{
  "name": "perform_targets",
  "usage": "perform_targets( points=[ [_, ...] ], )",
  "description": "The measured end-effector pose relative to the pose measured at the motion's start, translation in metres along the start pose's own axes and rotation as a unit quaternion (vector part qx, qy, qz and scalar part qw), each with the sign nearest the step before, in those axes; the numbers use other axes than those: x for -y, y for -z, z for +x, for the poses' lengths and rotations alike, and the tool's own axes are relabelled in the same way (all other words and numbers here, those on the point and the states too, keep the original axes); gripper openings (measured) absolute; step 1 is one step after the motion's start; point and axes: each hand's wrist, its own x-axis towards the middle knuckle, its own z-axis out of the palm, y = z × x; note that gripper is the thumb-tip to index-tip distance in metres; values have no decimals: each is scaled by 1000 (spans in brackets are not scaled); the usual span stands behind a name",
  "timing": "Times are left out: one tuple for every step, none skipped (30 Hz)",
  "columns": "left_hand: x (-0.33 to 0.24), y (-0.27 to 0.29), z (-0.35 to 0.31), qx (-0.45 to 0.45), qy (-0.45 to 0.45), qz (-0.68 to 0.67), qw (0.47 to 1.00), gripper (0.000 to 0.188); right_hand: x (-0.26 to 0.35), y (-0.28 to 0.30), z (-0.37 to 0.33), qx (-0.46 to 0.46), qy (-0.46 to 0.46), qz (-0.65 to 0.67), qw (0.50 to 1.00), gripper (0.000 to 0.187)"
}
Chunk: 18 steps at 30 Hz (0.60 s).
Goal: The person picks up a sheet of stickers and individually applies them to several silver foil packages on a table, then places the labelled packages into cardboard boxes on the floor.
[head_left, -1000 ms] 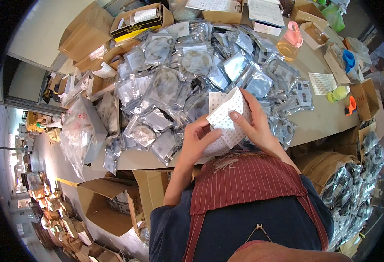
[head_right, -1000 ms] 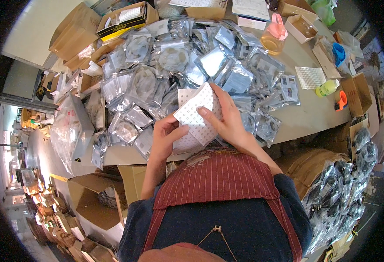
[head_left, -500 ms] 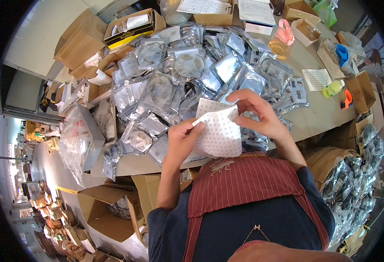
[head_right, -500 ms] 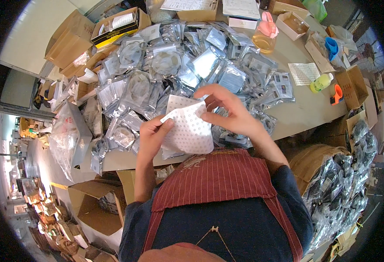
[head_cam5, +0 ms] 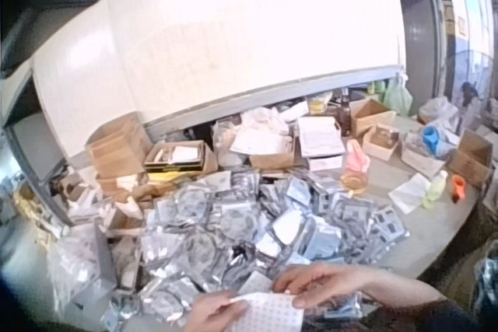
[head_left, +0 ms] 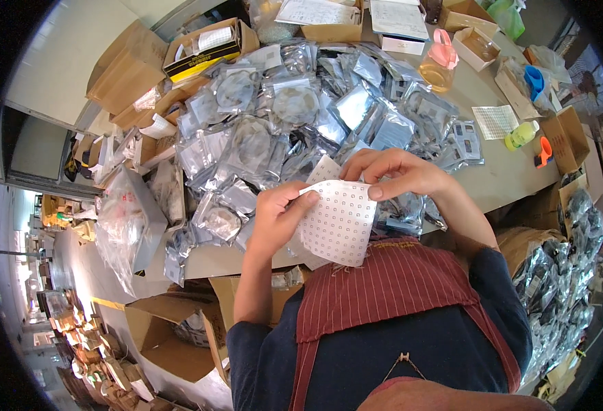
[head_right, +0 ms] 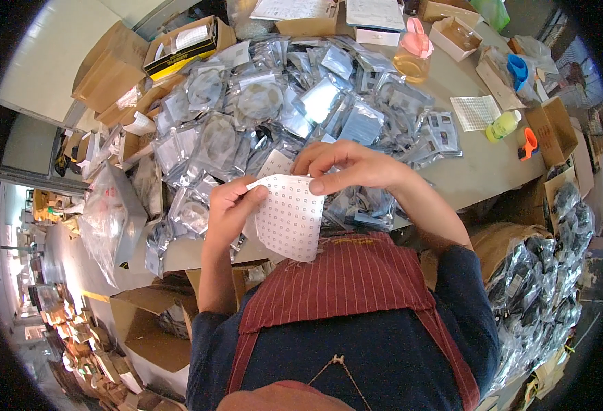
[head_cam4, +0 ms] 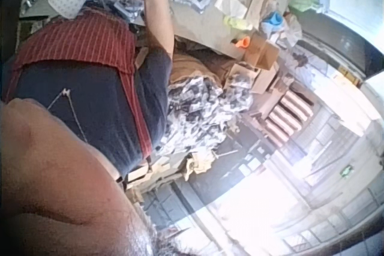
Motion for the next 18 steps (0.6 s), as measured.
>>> perform_targets(
  points=[
    [3, 0, -1, 1, -1, 1, 1000, 20, -1, 0, 1, -26, -32, 42, 998, 25],
    [10, -2, -3, -36, 19, -20, 999, 20, -2, 0, 1, -52, -63, 85, 993, 25],
    [13, -3, -4, -73, 39, -42, 996, 20, 2, 0, 0, -60, -96, 94, 989, 41],
    [13, -6, -3, -72, 37, -40, 996, 20, 3, -2, 2, -61, -94, 93, 989, 41],
    [12, -10, -2, -118, 39, -63, 990, 21, 4, -6, 4, -119, -58, 97, 986, 45],
    [12, -13, -2, -164, 41, -87, 982, 21, 5, -10, 5, -176, -22, 101, 979, 51],
    [13, -14, -2, -173, 31, -54, 983, 21, 9, -14, 4, -213, -50, 101, 971, 60],
    [12, -17, -3, -172, 29, -53, 983, 21, 6, -18, 3, -214, -47, 100, 971, 60],
    [11, -22, -2, -205, 30, -43, 977, 20, -2, -21, 2, -231, -44, 96, 967, 56],
    [10, -28, -2, -234, 32, -34, 971, 20, -6, -26, 0, -251, -41, 92, 963, 52],
    [15, -32, -1, -250, 18, -21, 968, 18, -9, -33, 1, -282, -56, 78, 954, 42],
    [14, -38, 0, -245, 16, -20, 969, 18, -8, -37, 2, -287, -54, 78, 953, 42],
    [13, -45, 1, -264, -4, -4, 964, 18, -7, -41, 1, -306, -70, 35, 949, 39],
    [11, -49, 1, -283, -25, 12, 959, 17, -6, -45, 2, -324, -86, -8, 942, 36],
    [9, -50, -1, -269, -23, 12, 963, 18, -15, -48, 4, -363, -54, -8, 930, 29],
    [7, -53, -1, -263, -25, 12, 964, 18, -20, -47, 4, -368, -53, -8, 928, 29],
    [4, -56, -1, -261, -14, -20, 965, 19, -24, -46, 4, -382, -39, -2, 923, 26],
    [2, -59, -2, -259, -2, -51, 965, 20, -25, -44, 3, -394, -26, 3, 919, 23]
  ],
)
